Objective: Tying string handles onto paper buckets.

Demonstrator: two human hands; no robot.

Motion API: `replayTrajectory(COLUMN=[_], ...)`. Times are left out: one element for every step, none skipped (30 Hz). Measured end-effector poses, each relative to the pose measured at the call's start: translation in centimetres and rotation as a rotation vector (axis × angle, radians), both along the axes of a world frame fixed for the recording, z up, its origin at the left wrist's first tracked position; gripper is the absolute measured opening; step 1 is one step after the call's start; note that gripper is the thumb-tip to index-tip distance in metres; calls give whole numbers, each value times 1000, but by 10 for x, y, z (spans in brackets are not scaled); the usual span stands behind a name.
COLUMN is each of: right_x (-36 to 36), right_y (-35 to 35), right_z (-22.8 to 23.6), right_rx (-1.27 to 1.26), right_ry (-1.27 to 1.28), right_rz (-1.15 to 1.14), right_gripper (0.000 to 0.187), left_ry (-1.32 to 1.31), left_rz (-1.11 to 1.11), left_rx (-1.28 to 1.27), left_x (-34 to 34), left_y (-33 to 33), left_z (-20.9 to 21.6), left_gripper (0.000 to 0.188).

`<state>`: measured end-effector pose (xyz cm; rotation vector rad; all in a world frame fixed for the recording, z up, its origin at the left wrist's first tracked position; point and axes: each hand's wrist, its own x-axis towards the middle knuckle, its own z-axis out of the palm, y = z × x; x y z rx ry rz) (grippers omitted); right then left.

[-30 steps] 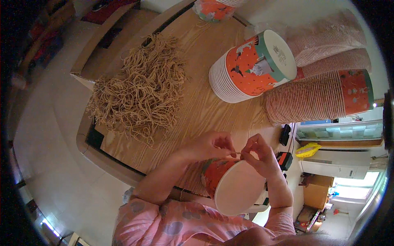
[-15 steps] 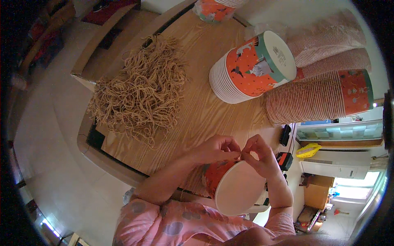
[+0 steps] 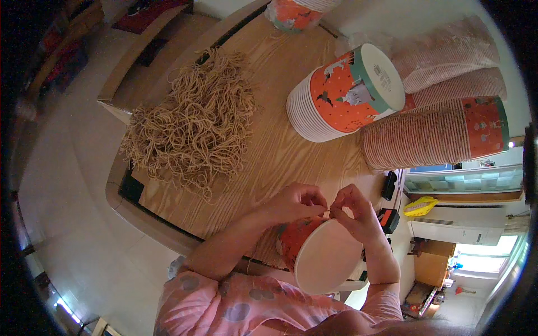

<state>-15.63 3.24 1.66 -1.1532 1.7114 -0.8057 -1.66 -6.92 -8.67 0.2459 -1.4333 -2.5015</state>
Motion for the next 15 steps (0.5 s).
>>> replayTrajectory(right_x=[-1,-2,-3,-2,-1,-1,-2,-3,-5,-7,-9,-11,-11,-11,-11], right_y=[1,2,2,1,-1,-2,-4,-7,-9,-11,-12,-13,-14,-15,-15], right_z=[0,-1,-1,0,1,2,2,0,0,-1,-1,-2,-1,-1,0], right_rx=[-1,-10,-19,-20,-2,17,16,50,83,82,126,171,170,160,152], right_ry=[1,1,-2,-1,1,4,4,33,64,66,70,71,70,70,72], right_rz=[0,6,12,12,4,-7,-8,31,71,69,97,130,135,120,102], right_gripper=[19,19,20,20,19,18,18,14,11,11,7,5,5,5,5], left_ry=[1,-1,-6,-6,-18,-29,-29,-52,-74,-72,-61,-52,-53,-28,-4], left_rz=[0,-2,-4,-3,-20,-39,-40,-33,-27,-29,-14,7,11,40,65], left_rx=[-1,34,69,68,88,109,108,175,240,239,269,301,300,303,307], left_x=[0,1,2,2,2,2,2,3,3,2,2,2,2,2,2], left_y=[-1,-1,-1,-2,-4,-4,-5,-5,-5,-5,-5,-6,-6,-5,-5], left_z=[-1,-2,-3,-2,-2,-2,-1,1,2,2,0,-1,-2,-2,-2], left_gripper=[16,15,14,14,14,14,14,15,15,15,15,16,16,16,17])
